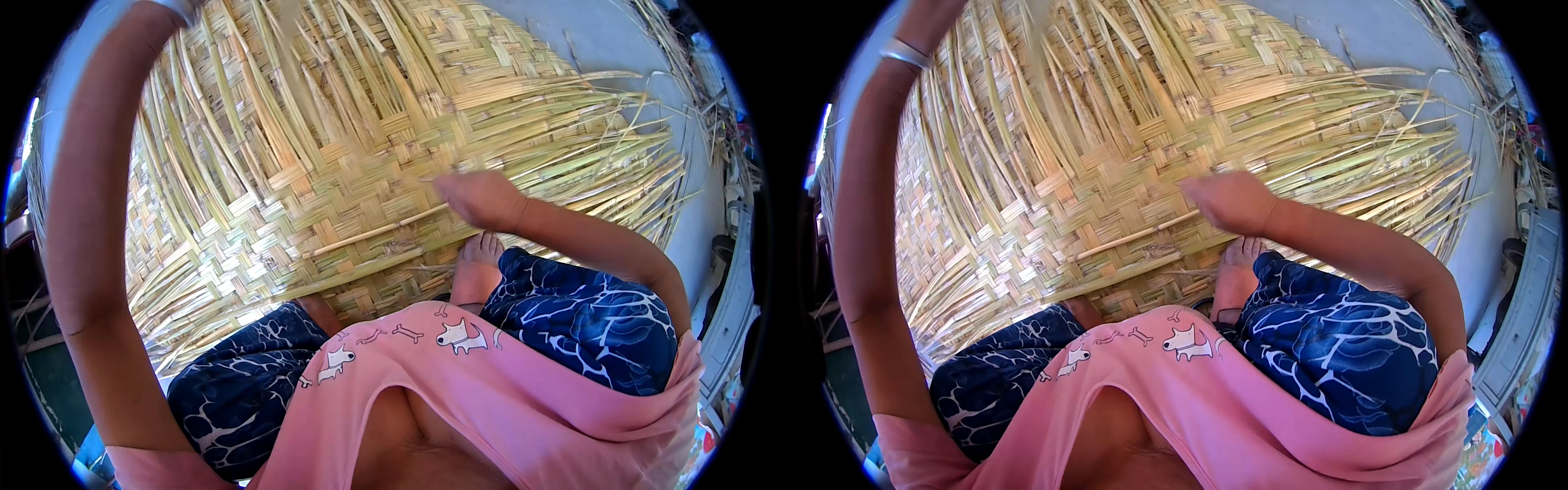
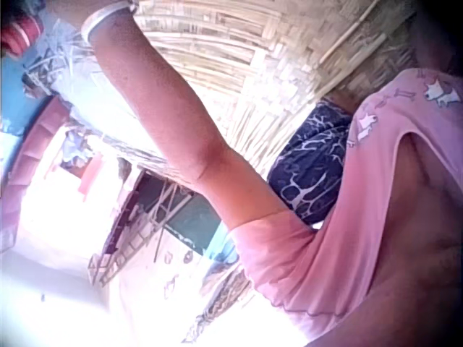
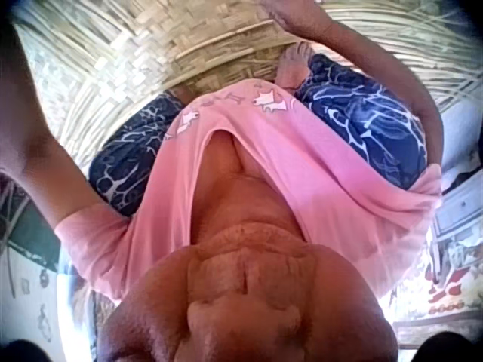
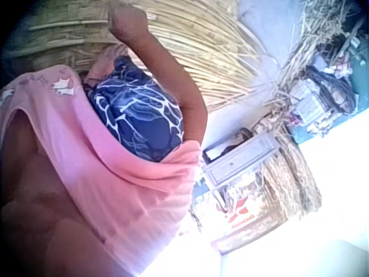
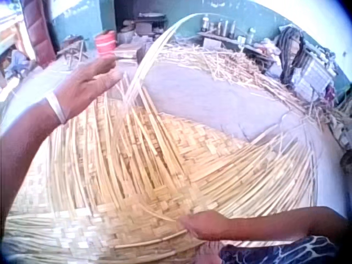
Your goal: The person weaves a large flat mat or basket base using dried palm leaves. They sit on the floor and interlace the leaves by hand, periodically picking up new strips and integrating them into the existing pattern.
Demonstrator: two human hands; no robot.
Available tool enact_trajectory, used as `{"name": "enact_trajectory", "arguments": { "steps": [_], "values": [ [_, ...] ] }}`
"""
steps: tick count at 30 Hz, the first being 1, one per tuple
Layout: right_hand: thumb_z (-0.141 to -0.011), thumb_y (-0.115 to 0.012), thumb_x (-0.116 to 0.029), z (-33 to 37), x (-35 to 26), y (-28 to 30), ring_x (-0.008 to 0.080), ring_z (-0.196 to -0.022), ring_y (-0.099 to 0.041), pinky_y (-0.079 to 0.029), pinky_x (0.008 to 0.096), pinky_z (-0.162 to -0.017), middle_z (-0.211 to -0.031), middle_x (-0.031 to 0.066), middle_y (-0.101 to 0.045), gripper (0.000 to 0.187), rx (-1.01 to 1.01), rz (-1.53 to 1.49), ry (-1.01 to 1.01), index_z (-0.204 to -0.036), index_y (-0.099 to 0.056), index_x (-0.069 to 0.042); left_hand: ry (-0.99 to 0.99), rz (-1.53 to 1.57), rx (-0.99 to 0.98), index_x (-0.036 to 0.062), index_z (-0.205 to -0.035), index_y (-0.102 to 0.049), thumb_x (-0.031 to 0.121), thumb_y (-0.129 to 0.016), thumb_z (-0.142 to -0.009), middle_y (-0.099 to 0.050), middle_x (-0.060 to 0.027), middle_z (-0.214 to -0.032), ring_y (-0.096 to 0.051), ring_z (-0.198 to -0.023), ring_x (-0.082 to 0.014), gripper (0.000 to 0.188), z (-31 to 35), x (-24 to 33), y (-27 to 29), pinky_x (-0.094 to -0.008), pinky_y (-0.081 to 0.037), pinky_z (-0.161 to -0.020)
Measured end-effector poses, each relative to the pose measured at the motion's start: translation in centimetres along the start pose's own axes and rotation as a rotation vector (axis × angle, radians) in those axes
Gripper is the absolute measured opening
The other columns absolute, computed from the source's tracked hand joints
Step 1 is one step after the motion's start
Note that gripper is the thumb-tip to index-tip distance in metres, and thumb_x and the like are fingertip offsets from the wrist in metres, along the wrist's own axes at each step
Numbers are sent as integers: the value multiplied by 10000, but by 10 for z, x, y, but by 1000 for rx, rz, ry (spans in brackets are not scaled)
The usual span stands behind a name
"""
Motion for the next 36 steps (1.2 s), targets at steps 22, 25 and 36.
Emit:
{"name": "enact_trajectory", "arguments": {
  "steps": [22,25,36],
  "values": [
    [-748,-542,-229,-177,148,76,337,-798,-617,-474,401,-735,-810,219,-623,322,92,-53,-314,-886,-570,60,683,-133,-444,92,-1140,-549,199,-633,-758,-625,-142,-887,-608,-854,-321,406,196,-180,-140,-392,-473,-771],
    [-743,-543,-225,-192,151,76,335,-766,-619,-486,389,-697,-789,219,-621,318,83,9,-323,-882,-571,59,634,-27,-402,99,-1076,-570,177,-632,-754,-616,-145,-828,-620,-811,-276,338,201,-198,-154,-342,-483,-743],
    [-782,-520,-204,-167,157,93,263,-671,-597,-469,379,-639,-719,133,-614,264,247,-243,-482,-933,-559,9,1240,1137,-310,31,-1021,-548,245,-652,-804,-639,-71,-881,-641,-698,-171,321,205,-169,-163,-287,-554,-625]
  ]
}}
Point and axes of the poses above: each hand's wrist, its own z-axis away from the middle knuckle, its own y-axis out of the back of the hand, x = y × z, the point moved 8 cm from there along -z, towards the middle knuckle
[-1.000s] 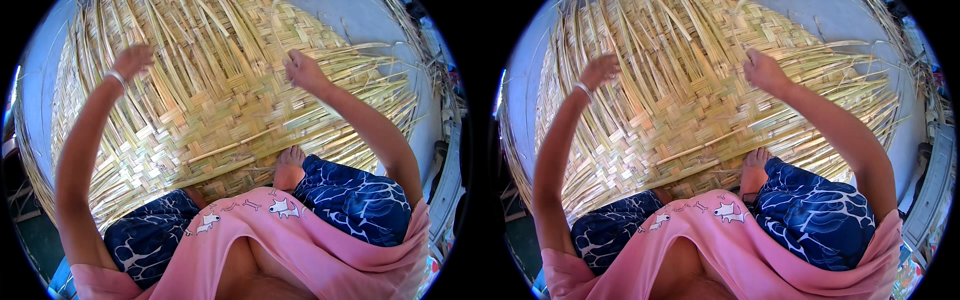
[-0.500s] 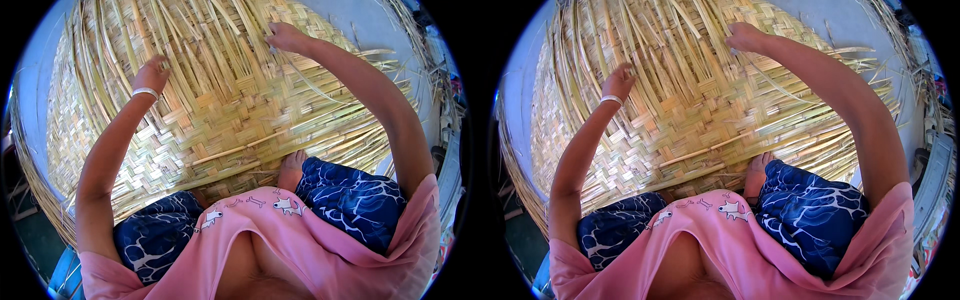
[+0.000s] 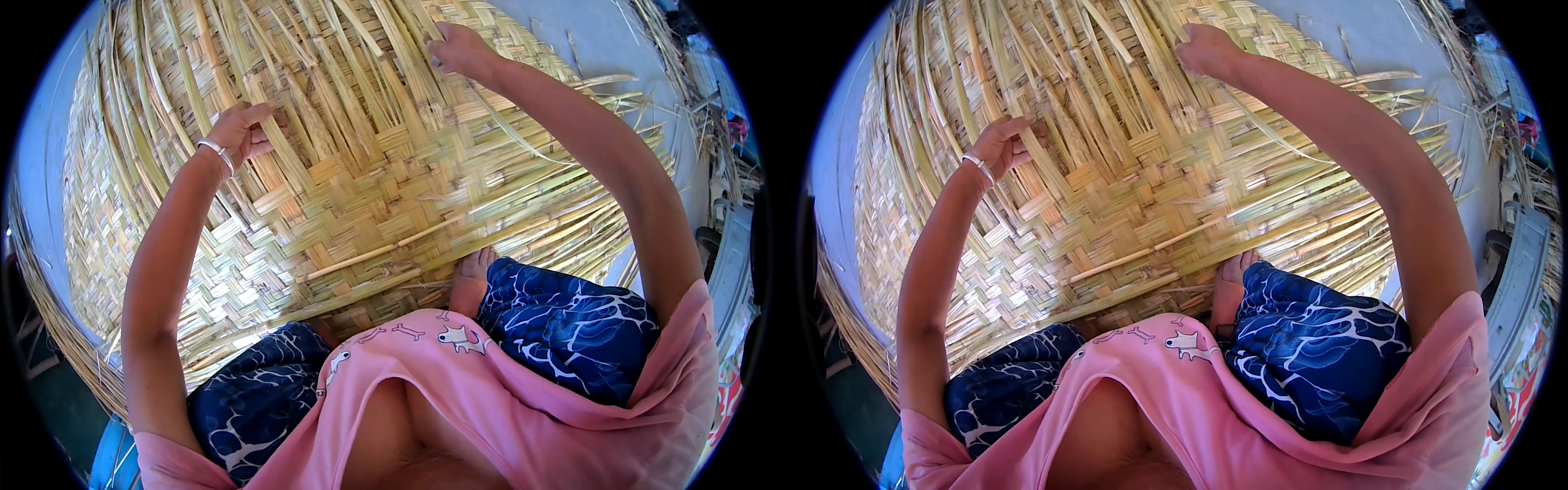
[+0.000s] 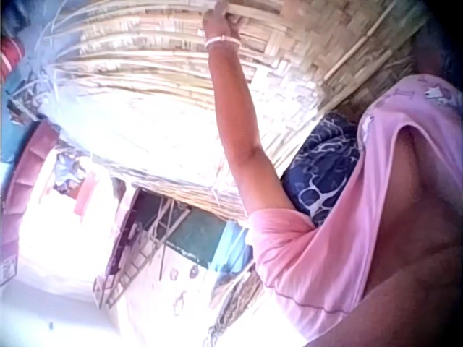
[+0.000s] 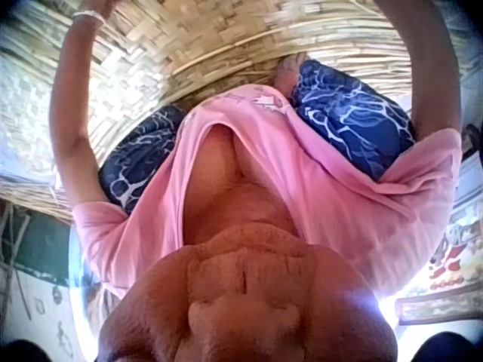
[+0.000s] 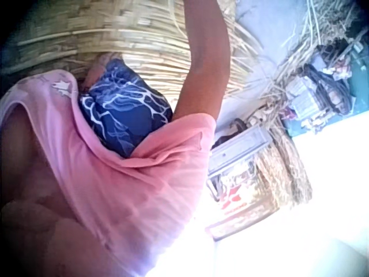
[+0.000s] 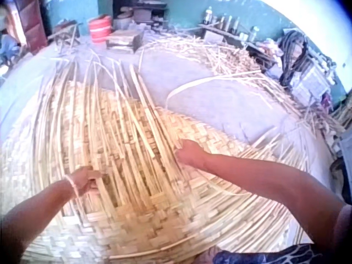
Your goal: The person weaves a large flat mat or basket base using dried palm leaves. They sit on the floor and interlace the leaves by hand, periodically picking up new strips and integrating them into the existing pattern.
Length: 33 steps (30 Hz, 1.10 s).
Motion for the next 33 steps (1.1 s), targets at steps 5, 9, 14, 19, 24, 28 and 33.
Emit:
{"name": "enact_trajectory", "arguments": {
  "steps": [5,9,14,19,24,28,33],
  "values": [
    [-790,-516,-208,5,-17,-13,261,-695,-605,-463,383,-663,-733,148,-613,277,-28,-10,84,-955,-565,8,111,-223,28,34,-991,-575,258,-691,-775,-634,-64,-833,-619,-696,-136,332,-7,3,-9,-267,-539,-593],
    [-801,-521,-208,-5,-3,-32,237,-739,-612,-463,365,-656,-778,142,-618,253,-210,-75,39,-937,-569,-1,-47,-281,22,30,-985,-613,234,-717,-748,-630,-47,-820,-604,-731,-127,330,-18,11,-10,-260,-490,-648],
    [-827,-524,-231,-2,6,-33,151,-638,-542,-429,308,-571,-732,78,-592,207,-233,-228,-95,-878,-565,-35,-178,-239,-2,23,-954,-622,229,-711,-764,-643,-79,-896,-616,-809,-165,294,5,12,-18,-273,-491,-695],
    [-860,-500,-232,9,9,-29,108,-579,-469,-389,253,-541,-733,42,-569,188,-333,-596,-179,-884,-561,-55,-119,160,-83,-40,-1112,-493,402,-443,-917,-611,-159,-1011,-593,-960,-253,486,0,19,-20,-360,-485,-796],
    [-888,-468,-185,23,-19,-8,126,-674,-573,-464,241,-592,-784,76,-600,203,-239,-936,-158,-964,-545,-13,-223,456,-206,-68,-1112,-467,472,-123,-955,-582,-193,-1055,-514,-1111,-326,659,17,48,-26,-427,-442,-937],
    [-892,-434,-183,27,-31,-9,241,-754,-634,-520,345,-692,-883,130,-644,258,-380,-1138,-321,-1039,-577,-26,-76,377,-821,-82,-1295,-320,367,-225,-973,-404,-222,-1306,-401,-1234,-345,560,14,40,-61,-357,-520,-842],
    [-864,-524,-194,36,-52,-21,206,-820,-637,-529,328,-697,-948,120,-650,314,-535,-1299,-243,-1106,-579,-2,9,148,-720,-44,-1346,-270,266,-532,-893,-243,-217,-1414,-423,-1222,-332,609,-3,36,-79,-293,-568,-707]
  ]
}}
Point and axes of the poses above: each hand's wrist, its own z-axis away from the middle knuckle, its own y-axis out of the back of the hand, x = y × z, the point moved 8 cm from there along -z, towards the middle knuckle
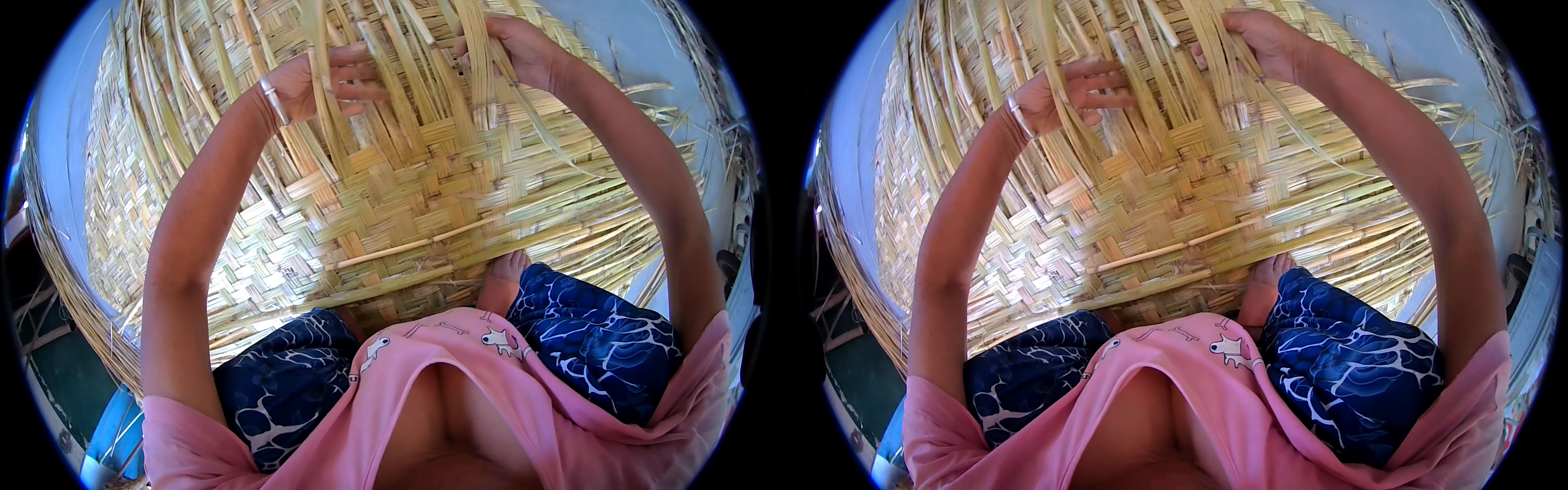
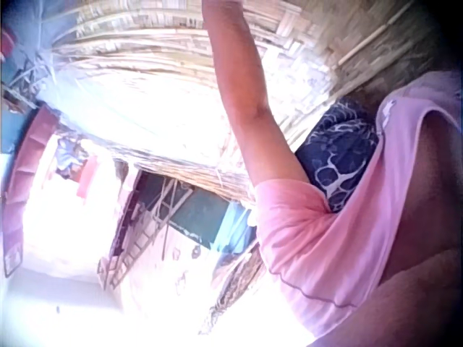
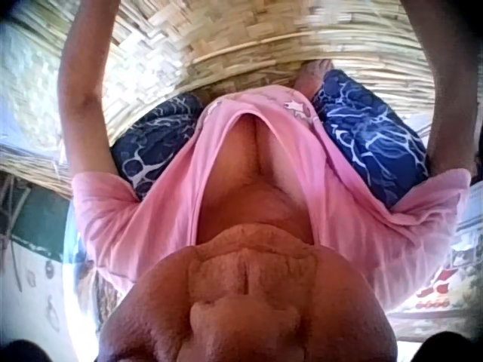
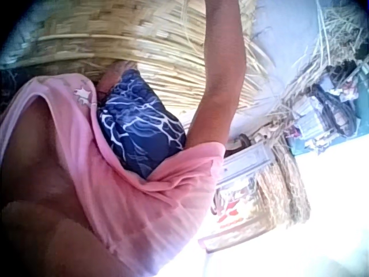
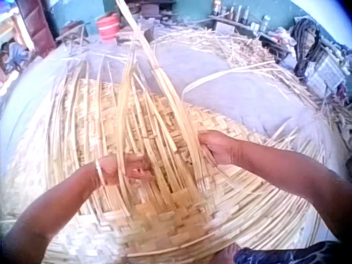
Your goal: The person weaves a large flat mat or basket base using dried palm leaves. They sit on the floor and interlace the leaves by hand, periodically picking up new strips and integrating them into the existing pattern.
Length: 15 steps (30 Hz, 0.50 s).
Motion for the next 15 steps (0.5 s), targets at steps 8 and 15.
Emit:
{"name": "enact_trajectory", "arguments": {
  "steps": [8,15],
  "values": [
    [-920,-467,-176,4,3,-9,177,-804,-637,-539,277,-732,-983,133,-615,291,-47,298,-12,-1131,-483,22,-108,-332,604,54,-1028,-561,291,-726,-756,-613,-69,-990,-611,-887,-164,397,-29,12,35,-250,-547,-595],
    [-909,-513,-213,4,3,-23,197,-842,-624,-525,297,-761,-1069,133,-580,341,-129,332,-44,-1178,-474,-7,2,-47,454,28,-1087,-529,328,-725,-753,-624,-102,-971,-640,-839,-188,490,-46,5,8,-297,-562,-723]
  ]
}}
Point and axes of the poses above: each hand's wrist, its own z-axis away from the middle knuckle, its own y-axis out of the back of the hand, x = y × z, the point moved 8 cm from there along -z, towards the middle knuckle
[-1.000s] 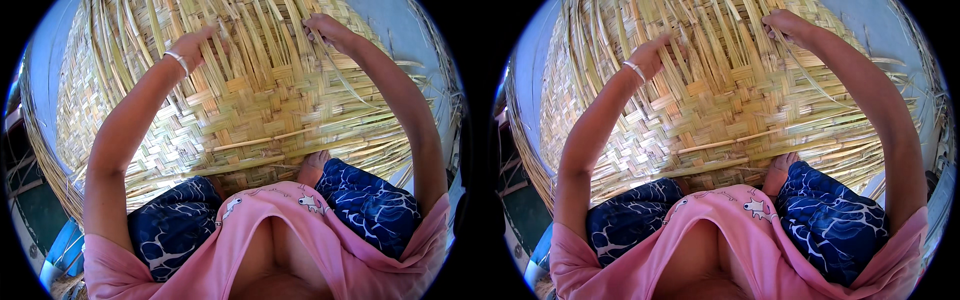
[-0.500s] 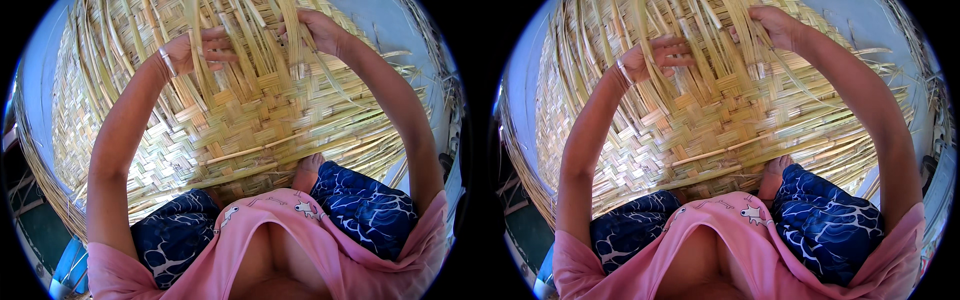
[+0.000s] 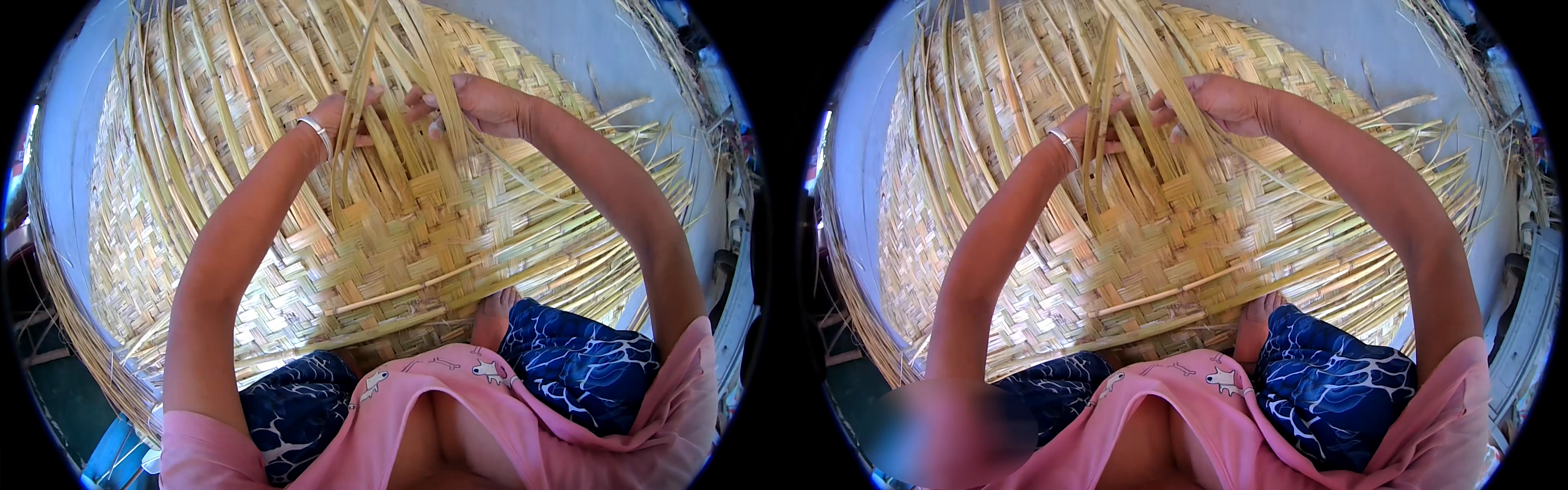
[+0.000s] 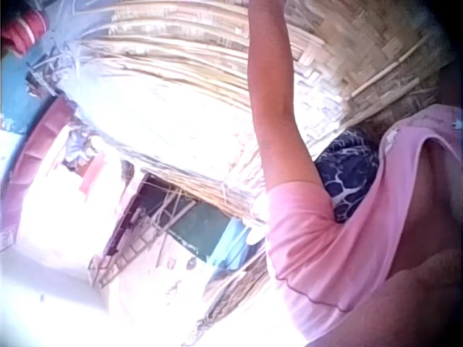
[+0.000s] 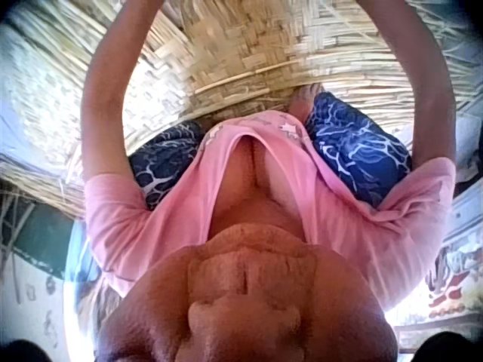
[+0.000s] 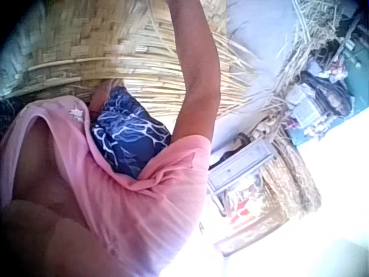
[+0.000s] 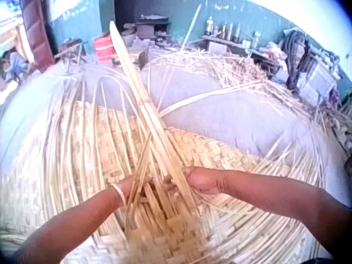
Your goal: The person weaves a large flat mat or basket base using dried palm leaves. They sit on the floor and interlace the leaves by hand, periodically picking up new strips and integrating them into the existing pattern.
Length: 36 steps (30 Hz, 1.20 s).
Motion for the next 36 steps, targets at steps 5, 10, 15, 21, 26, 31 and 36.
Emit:
{"name": "enact_trajectory", "arguments": {
  "steps": [5,10,15,21,26,31,36],
  "values": [
    [-908,-499,-169,-2,-2,0,178,-859,-619,-509,299,-773,-1020,124,-613,327,5,36,-28,-1181,-456,4,-105,-173,138,50,-840,-585,238,-726,-759,-591,-26,-663,-563,-531,-121,249,-7,-2,7,-230,-453,-446],
    [-901,-497,-148,1,-4,0,169,-871,-615,-492,308,-795,-999,116,-619,319,22,96,-25,-1181,-451,-2,-98,-106,175,48,-809,-579,198,-715,-761,-589,-42,-680,-568,-537,-130,208,4,-2,15,-233,-466,-438],
    [-876,-516,-120,7,4,0,164,-874,-609,-491,301,-796,-962,101,-621,342,88,198,-112,-1194,-448,-11,-86,-133,229,37,-842,-573,155,-693,-764,-599,-53,-751,-593,-594,-149,186,13,-1,21,-240,-523,-506],
    [-847,-545,-100,11,10,3,161,-857,-609,-505,275,-762,-949,104,-625,397,51,188,-103,-1217,-436,-6,-119,-159,228,28,-833,-574,187,-673,-787,-571,-52,-713,-597,-617,-165,192,17,5,14,-266,-533,-507],
    [-856,-526,-98,10,7,-1,150,-846,-619,-517,265,-744,-930,115,-631,397,31,267,-52,-1224,-421,9,-61,-214,448,-1,-872,-567,184,-643,-819,-562,-68,-712,-587,-549,-189,208,17,2,25,-287,-543,-494],
    [-857,-511,-96,16,6,2,145,-855,-613,-512,268,-745,-973,115,-617,393,71,233,-89,-1224,-421,11,-157,27,177,-8,-968,-558,244,-618,-848,-605,-127,-938,-614,-820,-212,286,29,3,1,-318,-541,-701],
    [-801,-556,-81,0,13,7,148,-817,-605,-498,288,-697,-973,69,-599,407,-16,312,-34,-1187,-462,5,-151,210,-302,-13,-1096,-523,348,-552,-885,-585,-115,-1028,-556,-988,-206,419,18,13,-22,-351,-468,-882]
  ]
}}
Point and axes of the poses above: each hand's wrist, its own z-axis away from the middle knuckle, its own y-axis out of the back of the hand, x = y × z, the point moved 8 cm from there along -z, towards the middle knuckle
